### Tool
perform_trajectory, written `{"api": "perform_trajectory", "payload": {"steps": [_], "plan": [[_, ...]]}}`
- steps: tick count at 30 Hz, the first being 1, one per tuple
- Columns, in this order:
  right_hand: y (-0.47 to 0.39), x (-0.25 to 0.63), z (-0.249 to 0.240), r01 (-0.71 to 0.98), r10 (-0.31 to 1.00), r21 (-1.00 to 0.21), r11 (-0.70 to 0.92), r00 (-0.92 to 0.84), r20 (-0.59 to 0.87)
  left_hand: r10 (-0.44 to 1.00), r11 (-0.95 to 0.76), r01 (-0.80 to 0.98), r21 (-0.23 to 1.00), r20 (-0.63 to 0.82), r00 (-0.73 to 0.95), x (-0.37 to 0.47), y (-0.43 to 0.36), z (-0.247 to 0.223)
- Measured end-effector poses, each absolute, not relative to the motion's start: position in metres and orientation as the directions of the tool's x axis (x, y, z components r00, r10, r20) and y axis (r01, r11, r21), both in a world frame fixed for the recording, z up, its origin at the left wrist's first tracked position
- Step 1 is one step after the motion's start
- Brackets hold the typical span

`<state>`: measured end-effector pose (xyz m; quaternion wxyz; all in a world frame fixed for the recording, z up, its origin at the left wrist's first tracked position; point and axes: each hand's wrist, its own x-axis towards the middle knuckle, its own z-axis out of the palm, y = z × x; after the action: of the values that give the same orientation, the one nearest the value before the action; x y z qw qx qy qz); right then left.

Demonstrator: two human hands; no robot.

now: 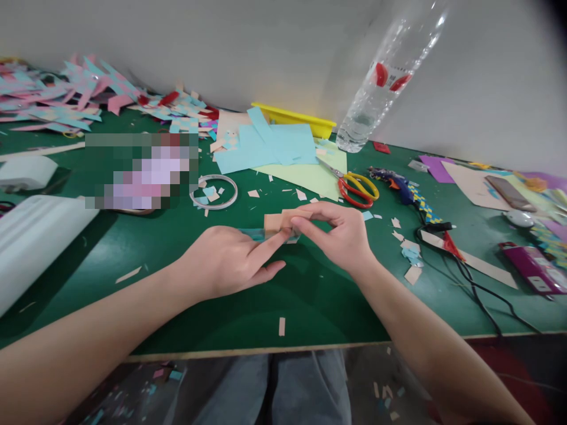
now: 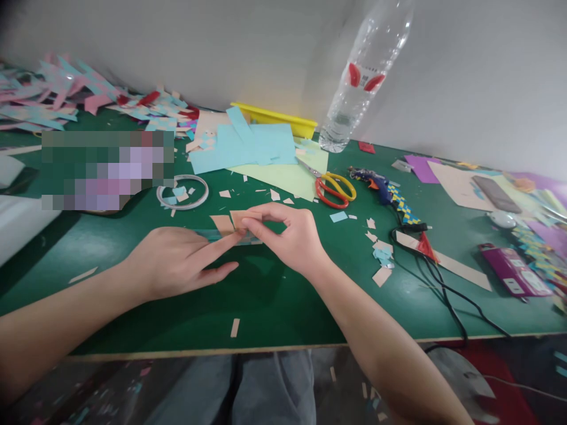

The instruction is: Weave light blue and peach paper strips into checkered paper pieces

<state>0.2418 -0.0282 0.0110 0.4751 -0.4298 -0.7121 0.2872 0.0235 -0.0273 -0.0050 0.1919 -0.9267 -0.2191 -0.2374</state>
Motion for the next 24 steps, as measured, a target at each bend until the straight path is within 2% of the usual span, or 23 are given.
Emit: {"api": "perform_trajectory", "payload": {"steps": [24], "plan": [[-0.0309, 0.2416, 0.0104, 0.416, 0.832, -0.724, 0.551, -0.199, 0.519, 0.384, -0.844, 0.520, -0.132, 0.528, 0.757, 0.0252, -0.0244, -0.0105]]}}
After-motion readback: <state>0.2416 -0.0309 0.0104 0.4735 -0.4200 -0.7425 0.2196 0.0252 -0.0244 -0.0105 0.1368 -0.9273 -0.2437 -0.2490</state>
